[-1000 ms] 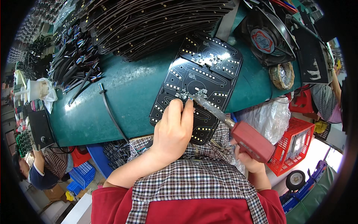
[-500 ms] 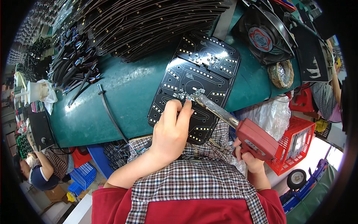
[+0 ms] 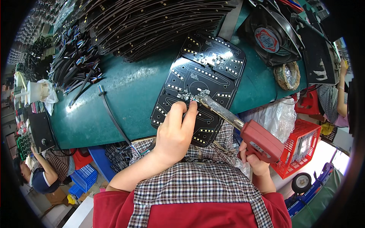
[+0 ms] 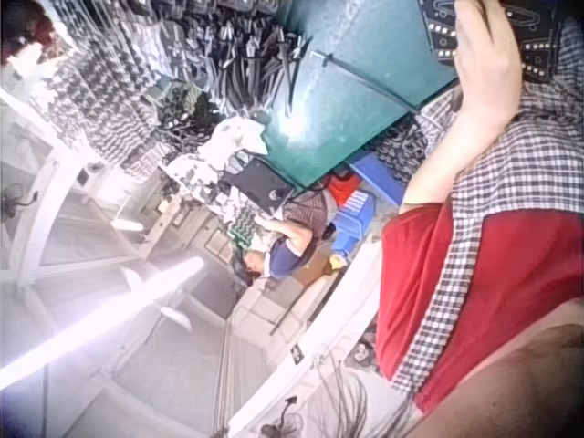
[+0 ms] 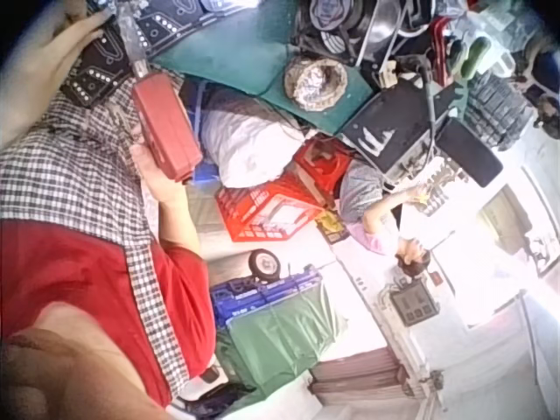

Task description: The person takes a circuit board from a stack and solders wire leads onto the board using a soldering gun.

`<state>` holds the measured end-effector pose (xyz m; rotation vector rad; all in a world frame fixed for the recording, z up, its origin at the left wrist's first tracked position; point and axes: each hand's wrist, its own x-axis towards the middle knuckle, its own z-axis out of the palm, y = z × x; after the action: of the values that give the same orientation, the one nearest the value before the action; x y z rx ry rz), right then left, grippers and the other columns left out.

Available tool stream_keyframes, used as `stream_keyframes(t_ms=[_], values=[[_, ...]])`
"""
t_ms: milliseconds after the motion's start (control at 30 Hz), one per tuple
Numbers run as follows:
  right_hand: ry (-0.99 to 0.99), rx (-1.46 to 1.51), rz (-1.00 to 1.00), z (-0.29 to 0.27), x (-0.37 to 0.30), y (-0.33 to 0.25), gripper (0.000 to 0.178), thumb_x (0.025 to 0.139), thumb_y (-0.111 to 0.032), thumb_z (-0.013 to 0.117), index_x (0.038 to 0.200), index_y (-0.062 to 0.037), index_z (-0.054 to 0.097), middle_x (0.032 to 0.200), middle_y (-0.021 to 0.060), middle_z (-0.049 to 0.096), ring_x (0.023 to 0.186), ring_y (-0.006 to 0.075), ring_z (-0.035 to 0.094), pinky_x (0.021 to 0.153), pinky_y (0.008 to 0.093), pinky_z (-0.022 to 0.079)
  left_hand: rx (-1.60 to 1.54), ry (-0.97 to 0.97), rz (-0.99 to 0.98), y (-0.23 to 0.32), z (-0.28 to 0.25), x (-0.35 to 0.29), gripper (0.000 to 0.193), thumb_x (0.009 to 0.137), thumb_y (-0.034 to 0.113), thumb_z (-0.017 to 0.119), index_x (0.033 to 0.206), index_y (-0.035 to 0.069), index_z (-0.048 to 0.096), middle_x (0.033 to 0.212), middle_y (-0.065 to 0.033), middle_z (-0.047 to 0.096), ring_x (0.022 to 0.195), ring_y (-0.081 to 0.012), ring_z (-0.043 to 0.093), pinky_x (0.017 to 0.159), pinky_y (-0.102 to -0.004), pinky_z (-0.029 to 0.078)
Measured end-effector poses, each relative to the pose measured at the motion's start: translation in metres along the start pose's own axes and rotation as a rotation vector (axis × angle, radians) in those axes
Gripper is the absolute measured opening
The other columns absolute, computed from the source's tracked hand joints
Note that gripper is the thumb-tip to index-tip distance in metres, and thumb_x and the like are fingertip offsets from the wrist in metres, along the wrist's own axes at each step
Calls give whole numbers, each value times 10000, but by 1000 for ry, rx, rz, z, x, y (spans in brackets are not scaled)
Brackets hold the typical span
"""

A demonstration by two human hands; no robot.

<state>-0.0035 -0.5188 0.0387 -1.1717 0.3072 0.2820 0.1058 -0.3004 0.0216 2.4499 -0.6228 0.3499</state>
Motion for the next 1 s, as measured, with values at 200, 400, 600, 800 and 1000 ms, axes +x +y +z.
stream_keyframes(t_ms=[200,400,600,800,1000], values=[[53,-21,16,0,1,1,715,709,-156,740,1285,62,378,916,67,589,700,81,534,615,208,439,61,-25,26,2,-2,2,298,690,-31,686,977,-51,611,814,-83,478,599,-165,511,504,-271,434],[27,-656,-275,-13,5,2,655,679,-203,763,1185,107,486,970,98,618,694,88,563,628,225,467,53,-57,3,4,-5,4,284,707,-14,675,979,-53,602,822,-88,481,621,-180,526,513,-279,444],[76,-78,-121,-2,1,3,716,688,-195,765,1231,119,420,1027,172,612,572,103,541,505,220,437,176,-95,34,9,-6,6,281,727,13,661,995,-41,596,827,-90,488,655,-193,543,524,-287,459],[29,-160,-125,-3,-2,0,681,725,-216,740,1238,100,422,945,153,614,570,86,527,487,203,415,114,-58,28,3,-4,1,271,709,3,681,969,-25,607,817,-81,487,631,-183,540,507,-282,449],[24,-119,-58,-1,-2,2,682,734,-165,722,1281,59,381,942,119,600,650,86,524,572,211,428,6,3,0,2,-2,1,272,681,-29,700,941,-27,618,809,-79,488,577,-166,525,495,-278,437]])
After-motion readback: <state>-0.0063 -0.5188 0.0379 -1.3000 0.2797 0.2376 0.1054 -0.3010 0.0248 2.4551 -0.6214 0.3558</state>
